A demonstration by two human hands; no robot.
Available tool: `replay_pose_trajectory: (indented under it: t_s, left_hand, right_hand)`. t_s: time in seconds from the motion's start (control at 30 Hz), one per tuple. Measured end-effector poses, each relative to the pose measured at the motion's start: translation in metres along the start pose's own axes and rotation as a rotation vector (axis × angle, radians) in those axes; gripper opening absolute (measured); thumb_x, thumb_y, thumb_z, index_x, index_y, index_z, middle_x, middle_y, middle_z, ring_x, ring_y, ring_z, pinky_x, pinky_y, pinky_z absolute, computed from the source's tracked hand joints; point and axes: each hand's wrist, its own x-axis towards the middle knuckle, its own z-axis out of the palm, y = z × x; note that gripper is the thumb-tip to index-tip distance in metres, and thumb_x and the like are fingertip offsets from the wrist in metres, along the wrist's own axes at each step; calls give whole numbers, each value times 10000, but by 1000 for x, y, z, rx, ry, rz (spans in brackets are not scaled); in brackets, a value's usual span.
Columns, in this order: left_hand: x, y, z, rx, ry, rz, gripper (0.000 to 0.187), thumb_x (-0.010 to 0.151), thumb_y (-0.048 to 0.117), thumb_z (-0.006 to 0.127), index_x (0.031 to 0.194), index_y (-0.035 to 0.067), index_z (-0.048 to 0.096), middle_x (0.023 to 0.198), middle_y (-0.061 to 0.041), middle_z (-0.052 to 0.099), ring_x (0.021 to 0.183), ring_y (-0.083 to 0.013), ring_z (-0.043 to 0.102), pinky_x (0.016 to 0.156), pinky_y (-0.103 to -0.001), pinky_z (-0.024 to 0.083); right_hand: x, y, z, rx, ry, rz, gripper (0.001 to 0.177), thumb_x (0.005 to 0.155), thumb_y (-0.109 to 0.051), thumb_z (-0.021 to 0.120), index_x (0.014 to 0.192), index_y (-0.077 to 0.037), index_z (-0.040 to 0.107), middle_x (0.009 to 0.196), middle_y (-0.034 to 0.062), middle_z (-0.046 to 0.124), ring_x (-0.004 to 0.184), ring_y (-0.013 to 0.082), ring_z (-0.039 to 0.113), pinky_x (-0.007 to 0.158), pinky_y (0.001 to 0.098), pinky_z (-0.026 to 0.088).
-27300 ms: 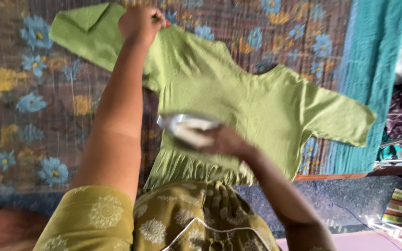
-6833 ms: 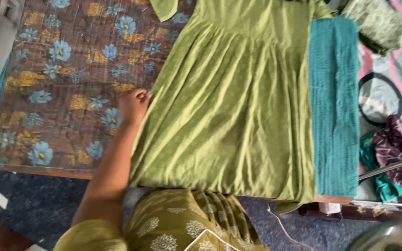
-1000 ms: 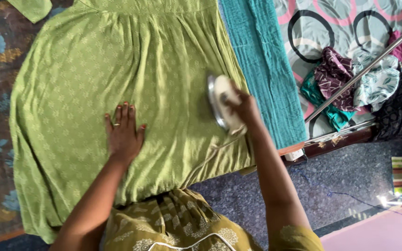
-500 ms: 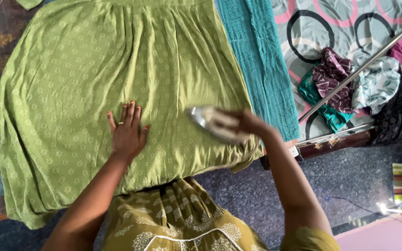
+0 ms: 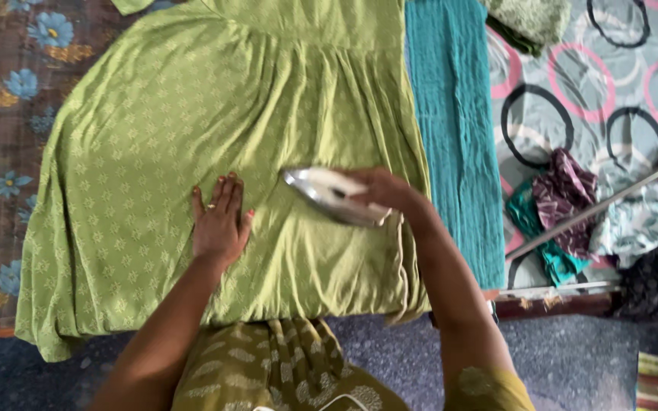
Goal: The person irons a light green patterned dress on a table. They use a white electric iron to smooth the fabric, systematically working on the sleeves, bodice, and skirt sections. The person frequently adjusts and repositions the dress to ensure all areas are covered.
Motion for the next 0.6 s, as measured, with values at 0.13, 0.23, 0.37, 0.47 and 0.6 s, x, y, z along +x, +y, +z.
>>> replay_pose_trajectory:
  t_s: [0.13,0.23,0.37,0.47,0.6]
  left_hand:
    - [-2,1,-8,48,-8,5,691,1033,504,159,1607,121,194,1706,-38,113,1556,-195,120,1243,-580,24]
    - [-1,1,-12,-17,44,8,684,1028,496,179,1595,115,216,1703,-36,122,1554,-192,124,1247,-576,30]
    - [-4,1,-14,-63,43,11,667,1033,485,209,1581,106,250,1702,-47,142,1561,-198,125,1251,-581,39]
    - [-4,2,-16,-159,80,13,663,1031,469,248,1577,93,274,1692,-60,166,1553,-214,143,1243,-590,46]
    - [-5,1,-16,-234,97,1,666,1012,450,302,1569,84,299,1689,-75,193,1546,-234,181,1231,-607,52]
  right_hand:
    - [58,20,-58,117,150,-160,681,871,-95,799,1503,-109,544,1314,91,721,754,144,641,684,310,567]
    - [100,28,-83,203,244,-158,697,901,-20,751,1555,-69,516,1174,156,708,657,112,590,616,281,535]
    - [150,25,-91,383,358,-270,627,905,38,708,1497,-2,505,1430,90,631,700,79,606,592,278,533]
    - [172,7,-92,365,269,-291,647,904,56,694,1523,5,513,1394,108,649,692,85,589,603,291,526]
    - [193,-23,-96,199,275,-226,697,887,29,708,1539,-47,473,1410,76,621,628,91,610,647,277,572]
